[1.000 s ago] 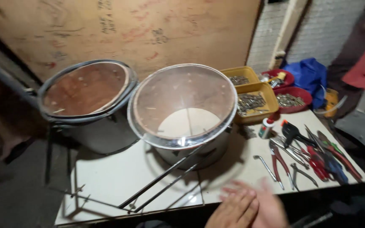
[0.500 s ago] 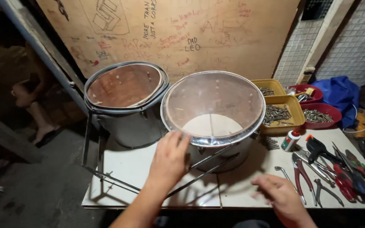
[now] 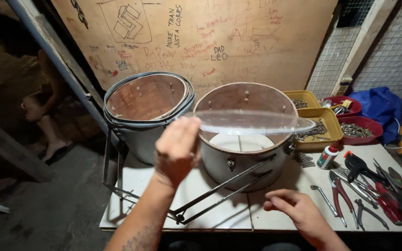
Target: Repairing a drum by cutting a plastic film to size and fitting it onto the drum shell with a metal hoop.
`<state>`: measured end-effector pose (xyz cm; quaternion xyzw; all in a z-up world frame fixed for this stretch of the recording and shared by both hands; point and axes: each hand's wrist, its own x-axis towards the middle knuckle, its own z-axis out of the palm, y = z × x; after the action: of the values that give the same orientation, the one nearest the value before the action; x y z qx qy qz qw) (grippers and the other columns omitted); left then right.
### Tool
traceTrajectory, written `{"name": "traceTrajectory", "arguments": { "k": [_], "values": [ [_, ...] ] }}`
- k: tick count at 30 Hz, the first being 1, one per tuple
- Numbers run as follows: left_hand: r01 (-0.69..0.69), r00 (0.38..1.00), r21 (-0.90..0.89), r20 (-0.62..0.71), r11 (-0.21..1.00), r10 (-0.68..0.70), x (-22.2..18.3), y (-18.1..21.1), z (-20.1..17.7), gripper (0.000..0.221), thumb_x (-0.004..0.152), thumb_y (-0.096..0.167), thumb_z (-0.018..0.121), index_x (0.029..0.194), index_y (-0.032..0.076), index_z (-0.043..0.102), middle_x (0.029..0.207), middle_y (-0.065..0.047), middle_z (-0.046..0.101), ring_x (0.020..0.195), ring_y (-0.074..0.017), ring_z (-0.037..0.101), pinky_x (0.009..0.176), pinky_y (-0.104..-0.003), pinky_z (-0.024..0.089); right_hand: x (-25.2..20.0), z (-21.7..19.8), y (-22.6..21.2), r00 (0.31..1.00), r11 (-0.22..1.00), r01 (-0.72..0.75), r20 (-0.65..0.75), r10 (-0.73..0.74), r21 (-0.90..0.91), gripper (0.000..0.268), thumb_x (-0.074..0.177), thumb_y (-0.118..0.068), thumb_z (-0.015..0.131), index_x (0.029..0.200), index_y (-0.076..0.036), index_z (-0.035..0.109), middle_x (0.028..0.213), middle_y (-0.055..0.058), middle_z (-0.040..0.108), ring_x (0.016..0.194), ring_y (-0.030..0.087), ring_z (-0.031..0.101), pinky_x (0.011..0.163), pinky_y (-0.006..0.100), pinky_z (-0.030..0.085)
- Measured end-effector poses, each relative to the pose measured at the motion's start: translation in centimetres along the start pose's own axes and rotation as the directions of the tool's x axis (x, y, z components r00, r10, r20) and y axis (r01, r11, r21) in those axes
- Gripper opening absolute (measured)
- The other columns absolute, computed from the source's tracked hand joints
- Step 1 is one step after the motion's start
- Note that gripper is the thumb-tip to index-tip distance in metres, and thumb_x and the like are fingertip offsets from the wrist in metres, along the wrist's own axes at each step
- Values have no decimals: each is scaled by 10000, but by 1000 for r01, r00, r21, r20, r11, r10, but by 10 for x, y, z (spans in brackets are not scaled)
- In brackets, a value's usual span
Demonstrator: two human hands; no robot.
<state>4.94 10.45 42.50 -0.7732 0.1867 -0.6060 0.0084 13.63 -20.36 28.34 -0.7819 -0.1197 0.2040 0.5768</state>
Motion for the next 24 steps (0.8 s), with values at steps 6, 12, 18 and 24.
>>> {"name": "traceTrajectory", "arguments": {
  "k": [6, 12, 18, 24],
  "values": [
    [279, 953, 34, -130, 960, -273, 25, -13, -28, 174, 950, -73, 618, 1082, -17, 717, 992, -151, 745, 868, -314, 722, 842, -389, 579, 8, 19, -4, 1000, 930, -8, 27, -2, 367, 429, 889, -62, 663, 1283, 98, 715, 1068, 310, 818, 864, 394, 786, 887, 440, 610],
    [533, 835, -81, -110, 842, -539, 21, -11, -25, 98, 998, 48, 613, 1036, 14, 697, 871, -109, 731, 753, -270, 692, 717, -358, 537, 2, 14, -14, 935, 718, 255, 24, -353, 647, 907, 841, -451, 606, 1598, -59, 294, 1450, 328, 536, 1099, 436, 667, 893, 522, 540],
    [855, 305, -473, 130, 211, -944, -21, -29, 16, 177, 953, 178, 620, 975, 37, 725, 669, -17, 703, 460, -89, 599, 400, -247, 500, 0, 19, -37, 924, 750, 355, -329, -193, 558, 684, 929, -127, 479, 1566, -85, 232, 1365, 273, 470, 1032, 368, 555, 874, 536, 500],
    [902, 73, -410, 451, -135, -889, -82, -40, 44, 180, 865, 93, 655, 728, 10, 737, 581, -72, 651, 453, -158, 567, 411, -307, 510, 12, 4, -6, 908, 660, 394, -381, -173, 640, 614, 873, 120, 531, 1367, -226, 416, 1479, 169, 521, 1018, 372, 666, 841, 379, 559]
  ]
}}
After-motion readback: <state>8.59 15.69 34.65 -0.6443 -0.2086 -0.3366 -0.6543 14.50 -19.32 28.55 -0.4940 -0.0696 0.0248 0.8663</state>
